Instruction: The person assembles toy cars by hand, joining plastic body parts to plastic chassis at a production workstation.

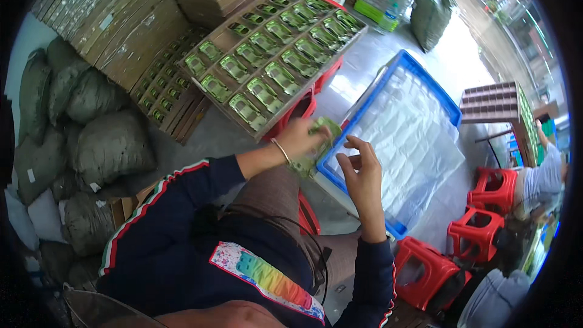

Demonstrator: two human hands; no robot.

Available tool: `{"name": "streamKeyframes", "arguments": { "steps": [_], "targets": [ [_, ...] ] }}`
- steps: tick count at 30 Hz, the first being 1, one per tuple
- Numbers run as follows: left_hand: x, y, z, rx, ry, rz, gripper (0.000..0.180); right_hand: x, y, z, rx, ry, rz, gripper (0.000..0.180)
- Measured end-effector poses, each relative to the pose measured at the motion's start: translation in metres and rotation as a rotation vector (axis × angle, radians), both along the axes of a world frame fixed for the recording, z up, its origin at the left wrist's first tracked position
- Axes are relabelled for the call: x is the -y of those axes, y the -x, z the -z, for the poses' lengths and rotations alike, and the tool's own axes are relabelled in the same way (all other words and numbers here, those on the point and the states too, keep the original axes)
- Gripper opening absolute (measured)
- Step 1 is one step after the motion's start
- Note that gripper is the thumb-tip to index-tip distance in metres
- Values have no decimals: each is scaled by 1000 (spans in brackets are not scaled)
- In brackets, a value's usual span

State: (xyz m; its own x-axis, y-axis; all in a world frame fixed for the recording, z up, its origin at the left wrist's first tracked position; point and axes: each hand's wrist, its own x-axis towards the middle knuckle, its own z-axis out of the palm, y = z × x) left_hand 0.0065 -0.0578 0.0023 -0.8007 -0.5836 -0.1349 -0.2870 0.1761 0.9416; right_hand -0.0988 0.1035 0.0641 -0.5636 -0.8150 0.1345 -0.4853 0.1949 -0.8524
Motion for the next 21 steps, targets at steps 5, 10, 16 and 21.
{"name": "streamKeyframes", "arguments": {
  "steps": [5, 10, 16, 21],
  "targets": [
    [161, -20, 32, -297, -398, -479, 24, -5, 22, 15, 122, -143, 60, 32],
    [386, -71, 116, -357, -294, -1018, 24, -29, 48, 43, 370, -182, 186, 30],
    [446, -59, 102, 11, -126, -1167, 57, -56, 68, 45, 498, -229, 429, 27],
    [469, -72, 106, 619, 132, -1019, 52, -37, 84, 42, 529, -213, 428, 23]
  ]
}}
